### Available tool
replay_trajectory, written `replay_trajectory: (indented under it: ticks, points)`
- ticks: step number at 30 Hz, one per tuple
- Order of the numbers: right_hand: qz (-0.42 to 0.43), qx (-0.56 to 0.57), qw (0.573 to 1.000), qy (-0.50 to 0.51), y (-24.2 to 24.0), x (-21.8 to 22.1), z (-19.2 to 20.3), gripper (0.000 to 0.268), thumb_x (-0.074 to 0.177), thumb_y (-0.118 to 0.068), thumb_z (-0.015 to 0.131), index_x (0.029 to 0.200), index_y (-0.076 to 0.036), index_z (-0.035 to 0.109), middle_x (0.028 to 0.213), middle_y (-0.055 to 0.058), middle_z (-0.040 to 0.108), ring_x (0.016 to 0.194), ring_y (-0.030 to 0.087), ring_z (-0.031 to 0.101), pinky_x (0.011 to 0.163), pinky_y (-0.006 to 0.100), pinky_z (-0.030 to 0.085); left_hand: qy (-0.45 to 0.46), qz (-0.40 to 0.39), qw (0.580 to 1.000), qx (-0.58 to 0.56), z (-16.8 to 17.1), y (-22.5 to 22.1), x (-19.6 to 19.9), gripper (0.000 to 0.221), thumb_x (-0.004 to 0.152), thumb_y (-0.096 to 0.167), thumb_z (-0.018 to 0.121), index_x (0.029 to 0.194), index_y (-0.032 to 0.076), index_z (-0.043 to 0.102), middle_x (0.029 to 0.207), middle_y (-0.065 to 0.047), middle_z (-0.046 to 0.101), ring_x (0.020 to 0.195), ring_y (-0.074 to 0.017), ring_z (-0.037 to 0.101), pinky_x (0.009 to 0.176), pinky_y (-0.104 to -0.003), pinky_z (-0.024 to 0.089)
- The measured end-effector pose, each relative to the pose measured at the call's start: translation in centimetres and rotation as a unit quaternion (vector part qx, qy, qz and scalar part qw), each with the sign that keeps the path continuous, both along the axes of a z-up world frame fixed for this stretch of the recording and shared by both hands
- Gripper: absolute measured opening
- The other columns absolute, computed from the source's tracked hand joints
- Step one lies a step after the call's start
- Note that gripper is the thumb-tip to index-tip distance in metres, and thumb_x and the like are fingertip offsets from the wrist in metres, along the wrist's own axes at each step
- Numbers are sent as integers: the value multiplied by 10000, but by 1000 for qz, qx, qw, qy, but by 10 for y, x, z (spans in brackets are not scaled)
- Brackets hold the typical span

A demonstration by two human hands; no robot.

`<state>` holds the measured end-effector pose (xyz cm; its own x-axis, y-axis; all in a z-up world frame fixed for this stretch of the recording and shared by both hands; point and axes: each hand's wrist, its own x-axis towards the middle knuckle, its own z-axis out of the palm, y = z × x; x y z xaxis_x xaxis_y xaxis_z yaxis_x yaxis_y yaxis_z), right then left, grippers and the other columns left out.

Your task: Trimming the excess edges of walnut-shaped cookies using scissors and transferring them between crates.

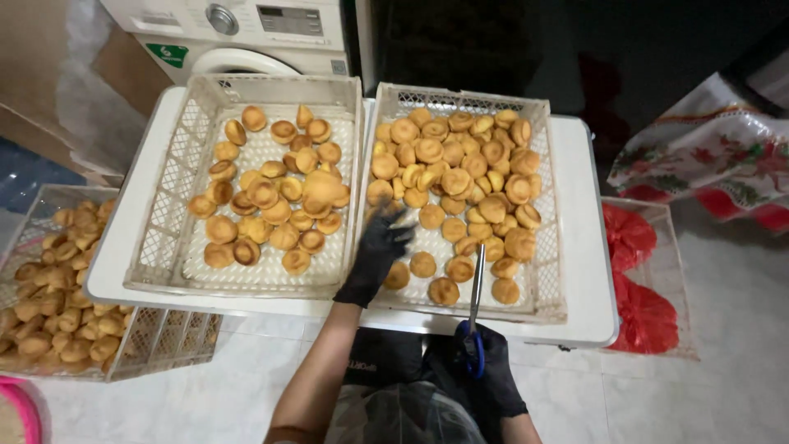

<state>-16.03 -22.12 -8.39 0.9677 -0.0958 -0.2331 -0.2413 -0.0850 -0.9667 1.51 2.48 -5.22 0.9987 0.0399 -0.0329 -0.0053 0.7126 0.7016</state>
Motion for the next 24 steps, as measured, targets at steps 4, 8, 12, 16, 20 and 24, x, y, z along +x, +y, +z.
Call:
replay_trajectory:
  ticks: [4, 8, 12, 16, 20, 24]
  points:
    - [1, 103, 994, 33, -1, -2, -2, 148, 857, -147, 781, 818, -38, 689, 614, -14, 556, 539, 71, 467, 452, 258, 384, -151, -127, 770, 607, -59, 3, -12, 845, 645, 312, 948, 1371, 76, 586, 1303, -170, 615, 1099, -316, 594, 979, -398, 490]
    - [21, -48, 998, 26, 6, -3, 24, 261, 889, -249, 778, 694, -139, 644, 607, -64, 532, 594, 61, 465, 484, 299, 385, -94, -186, 478, 853, -58, -4, -22, 710, 613, 355, 969, 1180, 138, 601, 1107, -165, 588, 1048, -438, 586, 670, -580, 595]
    - [41, -202, 978, -24, -4, 0, 5, 232, 780, -389, 810, 817, -161, 834, 671, -28, 792, 662, 32, 681, 610, 268, 542, -89, -197, 497, 840, -54, 1, -25, 331, 812, 234, 608, 1129, 139, 590, 1084, -150, 609, 1024, -444, 623, 676, -615, 579]
    - [58, -262, 963, -28, 1, 2, 28, 233, 793, -415, 767, 853, -204, 845, 770, -24, 829, 755, 59, 733, 680, 285, 548, -110, -281, 674, 674, 10, 1, -19, 584, 760, 394, 803, 1235, 183, 536, 1144, -94, 587, 1086, -298, 575, 867, -463, 489]
    - [9, -158, 987, 33, 5, 1, 32, 165, 806, -276, 831, 710, -152, 779, 654, -76, 698, 717, 26, 582, 628, 278, 490, -109, -250, 900, 339, 61, -11, -34, 531, 838, 133, 846, 1331, 97, 654, 1226, 40, 627, 1108, -73, 527, 963, -239, 467]
    - [28, -247, 966, 67, -7, 1, -2, 278, 755, -455, 809, 898, -225, 873, 789, -49, 842, 827, 8, 680, 726, 258, 533, -80, -212, 962, 151, 41, -23, -35, 620, 819, -52, 791, 1399, 43, 594, 1483, -108, 594, 1287, -156, 585, 1051, -313, 538]
